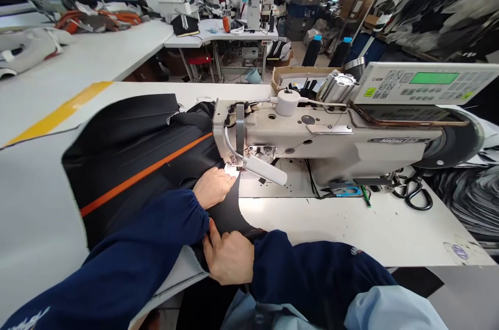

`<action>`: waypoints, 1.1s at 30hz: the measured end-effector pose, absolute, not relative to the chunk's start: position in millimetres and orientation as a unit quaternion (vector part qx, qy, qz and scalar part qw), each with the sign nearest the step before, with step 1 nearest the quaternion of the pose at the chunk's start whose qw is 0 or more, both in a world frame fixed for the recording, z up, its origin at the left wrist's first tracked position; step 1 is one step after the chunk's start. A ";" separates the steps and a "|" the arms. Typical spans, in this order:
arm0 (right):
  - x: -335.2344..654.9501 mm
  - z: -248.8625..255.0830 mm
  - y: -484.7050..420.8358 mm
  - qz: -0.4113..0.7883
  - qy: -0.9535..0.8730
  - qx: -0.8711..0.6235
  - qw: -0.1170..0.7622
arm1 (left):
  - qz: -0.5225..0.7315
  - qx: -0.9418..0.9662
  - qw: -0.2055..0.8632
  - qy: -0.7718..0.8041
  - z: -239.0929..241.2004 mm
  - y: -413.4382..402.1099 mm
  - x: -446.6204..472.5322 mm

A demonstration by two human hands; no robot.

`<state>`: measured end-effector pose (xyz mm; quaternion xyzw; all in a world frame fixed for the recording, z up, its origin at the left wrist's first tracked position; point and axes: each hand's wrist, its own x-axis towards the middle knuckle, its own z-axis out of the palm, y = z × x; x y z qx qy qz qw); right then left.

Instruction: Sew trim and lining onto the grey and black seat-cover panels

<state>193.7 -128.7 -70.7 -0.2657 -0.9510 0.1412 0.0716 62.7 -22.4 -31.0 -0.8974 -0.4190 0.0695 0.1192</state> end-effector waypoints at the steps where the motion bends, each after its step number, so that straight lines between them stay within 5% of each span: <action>1: 194.1 -72.1 -129.1 0.142 -0.950 -0.267 0.075 | 0.075 -0.897 0.117 -0.419 -30.3 -22.6 63.2; 25: 199.0 -41.0 -101.9 0.132 -0.938 -0.316 -0.043 | 0.114 -0.788 -0.013 -0.605 -29.7 -36.4 105.9; 33: 206.2 -39.7 -84.2 0.100 -0.962 -0.254 -0.012 | 0.119 -0.751 -0.052 -0.648 -22.2 -29.6 111.1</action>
